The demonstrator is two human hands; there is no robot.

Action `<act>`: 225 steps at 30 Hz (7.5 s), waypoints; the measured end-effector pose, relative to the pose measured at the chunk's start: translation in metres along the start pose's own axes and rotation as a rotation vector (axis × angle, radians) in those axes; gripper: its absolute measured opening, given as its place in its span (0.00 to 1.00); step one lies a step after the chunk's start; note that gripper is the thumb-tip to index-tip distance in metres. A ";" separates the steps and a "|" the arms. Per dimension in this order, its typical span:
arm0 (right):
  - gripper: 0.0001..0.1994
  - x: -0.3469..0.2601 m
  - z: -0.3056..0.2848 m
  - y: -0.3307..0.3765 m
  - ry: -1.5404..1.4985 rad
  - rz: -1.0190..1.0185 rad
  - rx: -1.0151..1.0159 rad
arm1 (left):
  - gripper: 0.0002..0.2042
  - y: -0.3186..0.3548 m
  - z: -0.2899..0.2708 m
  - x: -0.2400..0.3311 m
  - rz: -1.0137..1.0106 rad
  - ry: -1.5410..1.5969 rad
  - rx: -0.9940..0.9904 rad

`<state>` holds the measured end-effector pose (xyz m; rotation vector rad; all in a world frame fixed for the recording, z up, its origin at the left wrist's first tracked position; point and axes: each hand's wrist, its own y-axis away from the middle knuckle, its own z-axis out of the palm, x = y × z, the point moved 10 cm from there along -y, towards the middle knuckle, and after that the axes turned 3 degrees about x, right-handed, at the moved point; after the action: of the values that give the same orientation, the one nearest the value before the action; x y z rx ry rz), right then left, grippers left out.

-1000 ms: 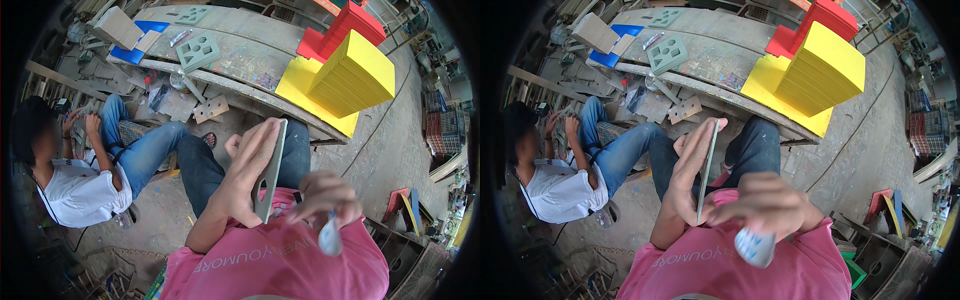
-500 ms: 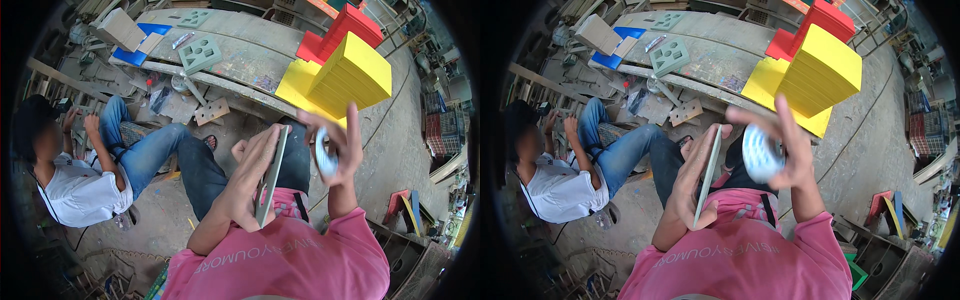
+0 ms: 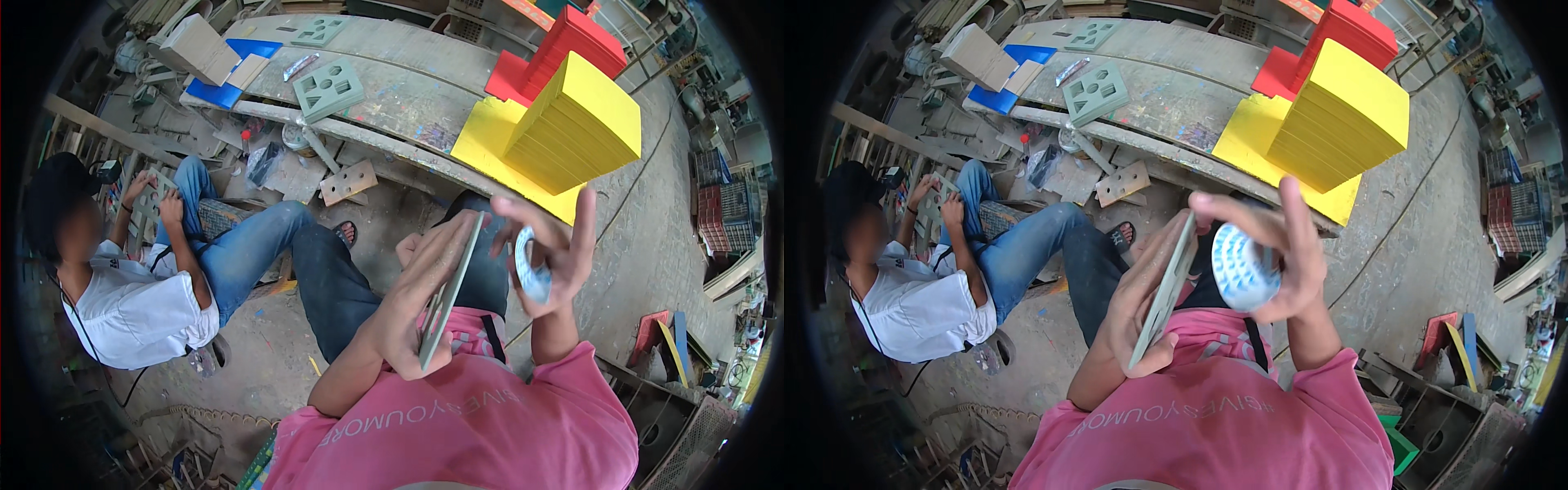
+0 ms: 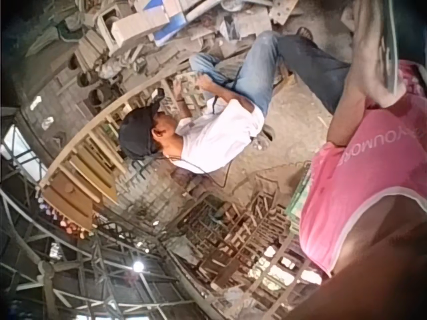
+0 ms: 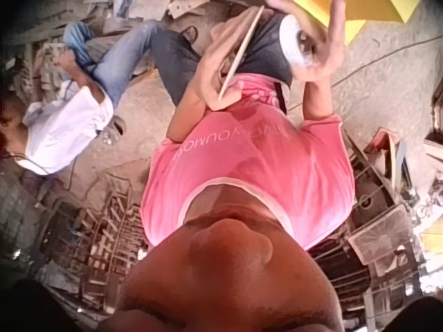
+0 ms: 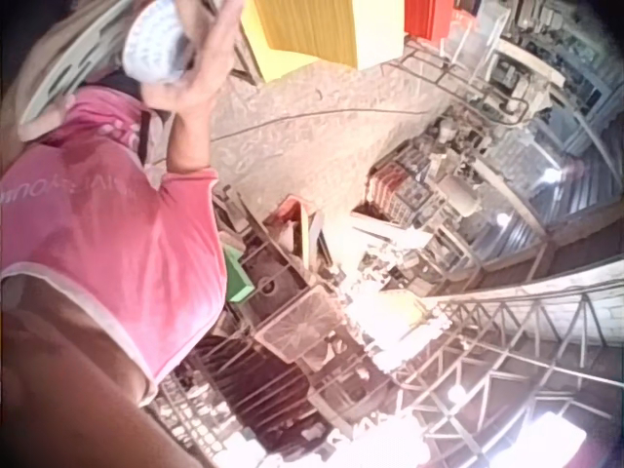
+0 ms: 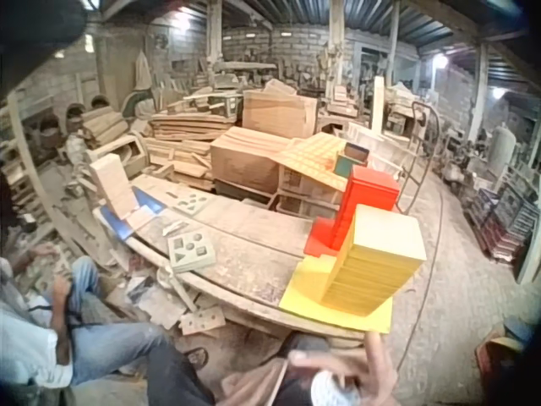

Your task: The person sits on the floor and sands a light green wooden block with geometric cutouts using a sanding sponge. They hold the block in their left hand and rub the edges and surfaces with the sponge in their right hand, flipping the block to work on different sides.

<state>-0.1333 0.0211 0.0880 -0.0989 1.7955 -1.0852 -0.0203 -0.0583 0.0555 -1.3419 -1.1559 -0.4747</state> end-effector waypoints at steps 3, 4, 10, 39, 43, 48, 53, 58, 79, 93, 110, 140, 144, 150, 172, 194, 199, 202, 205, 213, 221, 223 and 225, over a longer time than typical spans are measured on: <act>0.49 0.024 -0.002 0.013 -0.188 0.261 0.206 | 0.41 0.020 0.004 -0.016 -0.273 0.447 0.078; 0.49 0.040 -0.007 0.023 -0.226 0.432 0.311 | 0.37 0.032 0.009 -0.024 -0.407 0.566 0.102; 0.33 0.020 -0.026 0.032 -0.094 0.275 0.330 | 0.29 0.081 0.021 -0.063 -0.597 0.950 0.129; 0.38 0.080 -0.037 0.016 -0.478 0.451 0.291 | 0.31 0.007 -0.008 0.000 -0.131 0.195 0.038; 0.51 0.070 -0.003 0.042 -0.280 0.536 0.171 | 0.23 0.007 -0.017 -0.005 -0.128 0.239 0.216; 0.54 0.041 -0.032 0.036 -0.051 0.288 0.377 | 0.12 0.005 -0.050 -0.004 -0.050 0.192 0.390; 0.36 0.006 -0.031 0.022 0.272 -0.120 0.166 | 0.13 0.003 -0.065 -0.001 0.102 0.267 0.365; 0.36 -0.002 -0.031 0.025 0.335 -0.177 0.158 | 0.12 0.003 -0.066 0.000 0.094 0.289 0.377; 0.30 -0.017 -0.009 0.015 0.431 -0.203 -0.025 | 0.13 -0.023 -0.036 0.036 0.165 -0.188 0.248; 0.28 -0.018 -0.032 0.025 0.343 -0.217 0.067 | 0.06 0.026 -0.075 -0.027 -0.060 -0.245 0.364; 0.31 -0.010 0.017 0.004 0.111 -0.209 -0.277 | 0.61 -0.014 0.020 -0.045 0.033 0.285 -0.436; 0.18 0.007 0.015 -0.019 0.402 -0.220 -0.285 | 0.71 0.008 0.009 -0.031 -0.192 0.490 0.034; 0.14 0.013 0.029 -0.012 0.329 -0.180 -0.352 | 0.71 0.010 0.006 -0.035 -0.181 0.514 0.072; 0.14 -0.022 0.055 0.039 0.090 -0.283 -0.539 | 0.71 -0.002 0.008 -0.067 -0.656 0.770 0.345; 0.16 0.033 0.029 -0.015 0.362 -0.254 -0.432 | 0.74 0.000 -0.005 -0.027 -0.134 0.559 0.124; 0.28 -0.049 0.070 0.013 0.276 -0.685 -0.524 | 0.80 -0.006 -0.015 -0.036 -0.410 0.373 0.126; 0.22 0.046 0.039 0.019 0.555 -0.179 -0.755 | 0.79 0.004 -0.015 -0.019 -0.067 0.465 0.079; 0.17 -0.045 0.057 0.014 0.094 -0.662 -0.264 | 0.79 -0.002 -0.013 -0.030 -0.134 0.379 0.080; 0.13 -0.015 0.046 -0.015 0.270 -0.459 -0.420 | 0.79 0.002 -0.015 -0.014 -0.020 0.366 0.054; 0.32 -0.048 0.061 0.029 0.305 -0.747 -0.532 | 0.79 0.000 -0.017 -0.021 -0.141 0.415 0.112; 0.24 -0.009 0.051 -0.010 0.472 -0.487 -0.500 | 0.79 -0.003 -0.021 -0.020 -0.164 0.398 0.179; 0.22 0.039 0.011 -0.046 0.688 -0.213 -0.380 | 0.79 0.001 -0.018 -0.008 -0.014 0.394 0.135; 0.23 0.035 -0.025 -0.047 0.506 -0.148 -0.092 | 0.79 0.003 -0.020 -0.005 -0.019 0.408 0.152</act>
<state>-0.1886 -0.0089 0.0995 -0.0111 2.3220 -1.2061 -0.0128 -0.0779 0.0533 -1.0429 -0.8480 -0.6282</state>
